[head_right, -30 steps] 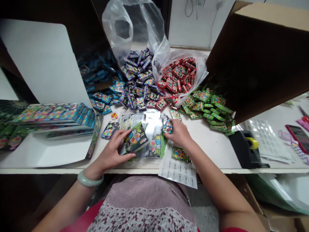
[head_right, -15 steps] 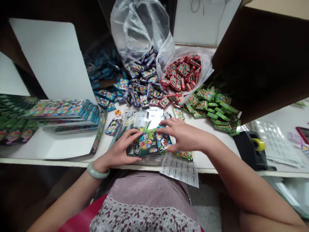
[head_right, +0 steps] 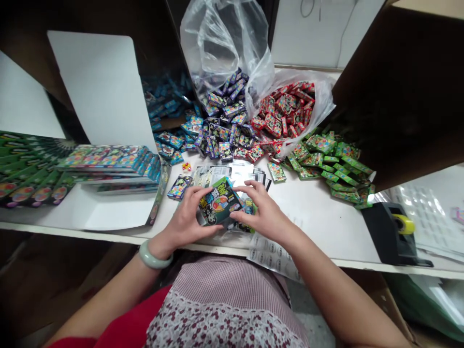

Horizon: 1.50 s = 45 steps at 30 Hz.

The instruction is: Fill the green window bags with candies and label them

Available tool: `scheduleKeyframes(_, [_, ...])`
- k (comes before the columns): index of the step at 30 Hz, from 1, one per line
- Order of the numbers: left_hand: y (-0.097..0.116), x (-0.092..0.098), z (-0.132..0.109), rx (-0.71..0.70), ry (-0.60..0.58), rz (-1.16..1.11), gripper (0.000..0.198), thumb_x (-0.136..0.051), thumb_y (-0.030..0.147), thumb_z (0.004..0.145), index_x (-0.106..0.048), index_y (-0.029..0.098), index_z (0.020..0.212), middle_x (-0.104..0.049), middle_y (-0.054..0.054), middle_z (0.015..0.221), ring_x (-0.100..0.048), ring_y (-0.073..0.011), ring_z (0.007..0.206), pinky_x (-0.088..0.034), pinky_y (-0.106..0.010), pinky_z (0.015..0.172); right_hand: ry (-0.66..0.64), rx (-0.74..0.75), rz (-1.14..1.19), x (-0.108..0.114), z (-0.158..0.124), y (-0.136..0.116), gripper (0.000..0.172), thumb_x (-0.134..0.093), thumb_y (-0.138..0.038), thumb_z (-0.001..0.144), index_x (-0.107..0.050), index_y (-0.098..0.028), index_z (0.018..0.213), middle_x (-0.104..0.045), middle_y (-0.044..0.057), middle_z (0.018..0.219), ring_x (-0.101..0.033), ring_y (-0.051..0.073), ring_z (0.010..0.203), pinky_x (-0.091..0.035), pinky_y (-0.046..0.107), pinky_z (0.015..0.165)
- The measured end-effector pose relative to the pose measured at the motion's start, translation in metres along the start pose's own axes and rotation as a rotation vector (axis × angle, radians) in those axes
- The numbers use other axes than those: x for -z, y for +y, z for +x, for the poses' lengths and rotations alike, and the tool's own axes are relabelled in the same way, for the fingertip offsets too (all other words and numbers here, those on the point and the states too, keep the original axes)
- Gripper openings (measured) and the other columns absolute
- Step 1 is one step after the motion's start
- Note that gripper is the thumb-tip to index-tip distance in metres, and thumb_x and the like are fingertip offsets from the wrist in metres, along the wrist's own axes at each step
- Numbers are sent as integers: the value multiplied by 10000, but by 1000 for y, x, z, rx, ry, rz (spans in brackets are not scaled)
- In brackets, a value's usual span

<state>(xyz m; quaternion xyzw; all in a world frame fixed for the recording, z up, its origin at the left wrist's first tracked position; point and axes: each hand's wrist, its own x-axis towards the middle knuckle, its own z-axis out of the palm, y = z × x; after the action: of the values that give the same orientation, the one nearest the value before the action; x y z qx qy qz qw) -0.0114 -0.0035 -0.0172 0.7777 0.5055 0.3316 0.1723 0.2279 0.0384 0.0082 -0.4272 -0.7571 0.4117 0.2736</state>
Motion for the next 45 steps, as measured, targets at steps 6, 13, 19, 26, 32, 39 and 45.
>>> scheduleKeyframes(6, [11,0,3,195,98,-412,493,-594,309,886,-419,256,1344,-555,-93,1216,-570,-239,1107,-499,-437,964,200,-81,392,-15,8,-4,458,-652,-322,801,-456,-304,1214,-546,59,1196,-590,111,702,-556,305,678])
scheduleKeyframes(13, [5,-21,-15,330,116,-752,624,-577,287,882,-306,288,1444,-583,-88,1254,-594,-246,1140,-544,-438,942,367,-151,521,-42,4,5,382,-694,-381,765,-519,-296,1094,-608,13,932,-632,162,810,-557,313,697])
scheduleKeyframes(19, [4,-17,-27,341,16,-771,650,-598,295,876,-293,301,1450,-576,-90,1289,-606,-239,1122,-569,-407,896,367,-102,396,-52,-10,10,327,-639,-353,831,-558,-299,1143,-638,34,964,-635,174,797,-554,341,705])
scheduleKeyframes(26, [6,-4,-15,384,311,-643,155,-594,335,889,-624,185,863,-681,-72,1062,-629,-208,1051,-506,-376,951,167,100,141,-43,0,-6,99,-551,-292,900,-638,-250,923,-636,55,953,-607,206,907,-514,354,714])
scheduleKeyframes(32, [-1,2,-10,473,314,-815,362,-669,336,845,-583,193,1166,-732,-67,956,-691,-199,912,-551,-353,853,184,-54,464,-43,12,-19,193,-630,-289,812,-564,-260,992,-609,9,860,-598,153,756,-492,268,557])
scheduleKeyframes(39, [3,8,-7,304,259,-756,83,-712,279,798,-693,202,823,-718,-36,917,-664,-195,919,-545,-314,844,89,61,201,-27,11,-35,131,-660,-306,801,-579,-207,774,-604,22,846,-581,141,776,-483,259,594])
scheduleKeyframes(45, [20,12,8,400,296,-695,79,-700,258,787,-670,187,775,-682,2,739,-620,-116,670,-505,-209,615,-10,-119,319,-16,22,-43,156,-639,-326,813,-604,-187,751,-604,-11,692,-528,102,603,-428,251,545])
